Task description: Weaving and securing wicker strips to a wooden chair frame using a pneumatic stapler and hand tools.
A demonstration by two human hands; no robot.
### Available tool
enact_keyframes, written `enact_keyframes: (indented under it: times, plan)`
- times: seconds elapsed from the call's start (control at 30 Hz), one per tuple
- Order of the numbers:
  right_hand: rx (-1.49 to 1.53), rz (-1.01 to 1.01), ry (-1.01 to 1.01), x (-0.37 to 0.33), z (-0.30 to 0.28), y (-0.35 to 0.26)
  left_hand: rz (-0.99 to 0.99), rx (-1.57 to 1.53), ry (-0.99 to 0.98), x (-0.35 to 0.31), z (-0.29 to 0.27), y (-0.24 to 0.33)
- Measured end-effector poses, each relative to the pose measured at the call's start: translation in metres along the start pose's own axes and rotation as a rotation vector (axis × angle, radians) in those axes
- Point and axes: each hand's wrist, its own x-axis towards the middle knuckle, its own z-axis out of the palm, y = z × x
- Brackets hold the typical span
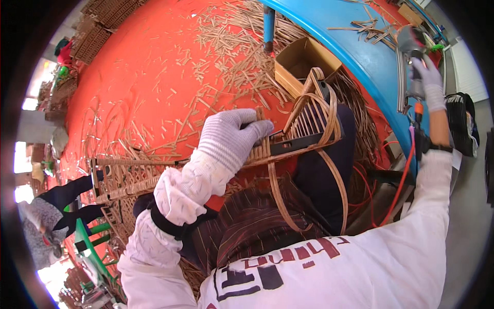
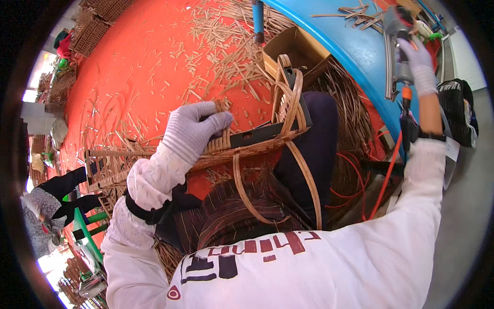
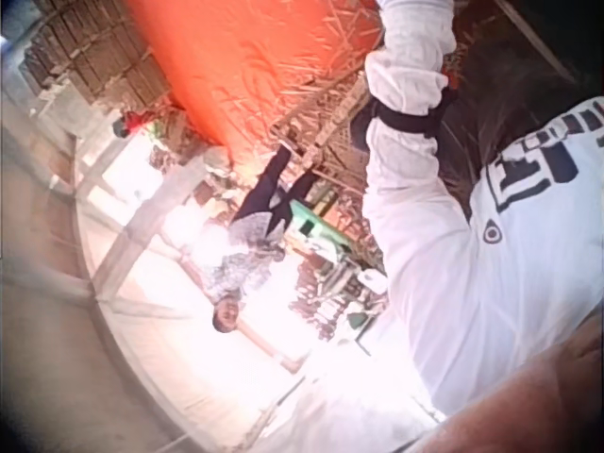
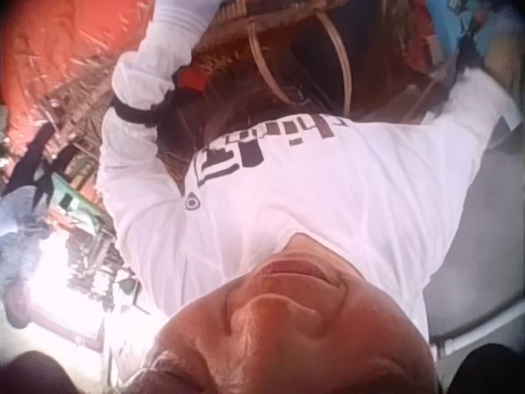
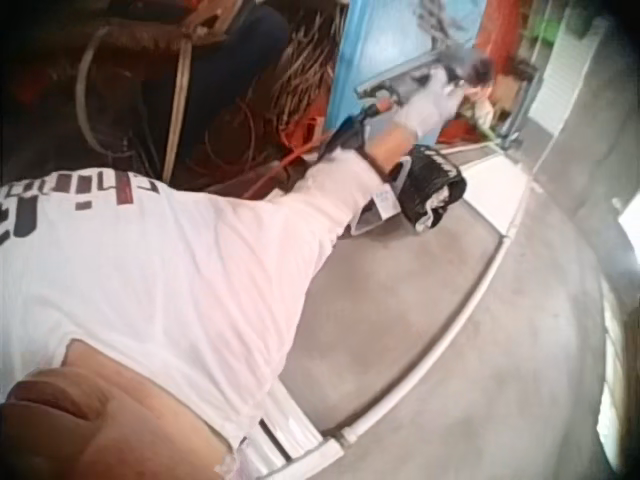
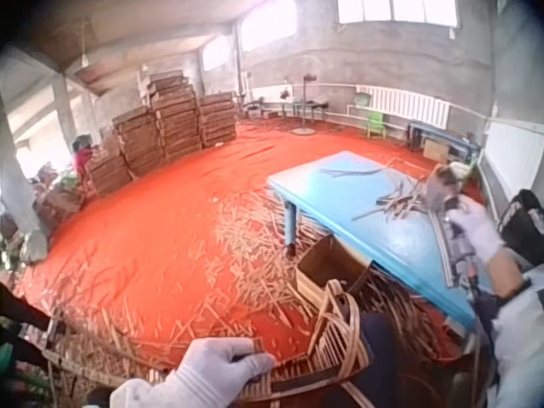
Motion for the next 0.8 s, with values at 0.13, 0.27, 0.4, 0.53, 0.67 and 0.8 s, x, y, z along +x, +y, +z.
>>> enact_keyframes:
  times: [0.13,0.27,0.4,0.53,0.67,0.8]
  plan:
    - [0.530,0.195,-0.167,-0.112,-0.025,-0.115,0.040,0.075,0.007,0.003,0.001,-0.012]
    - [0.526,0.072,-0.354,-0.214,-0.010,-0.179,0.068,0.090,0.016,0.004,0.005,-0.008]
    - [0.371,0.111,-0.595,-0.278,0.030,-0.214,0.028,0.154,0.019,-0.001,0.000,-0.004]
    - [0.202,0.372,-0.670,-0.301,0.069,-0.241,0.070,0.187,0.013,-0.001,-0.001,0.000]
    - [0.142,0.324,-0.739,-0.297,0.085,-0.245,0.065,0.221,-0.014,0.002,-0.004,0.003]
    - [0.045,0.341,-0.792,-0.289,0.094,-0.245,0.077,0.236,0.003,0.003,-0.002,0.000]
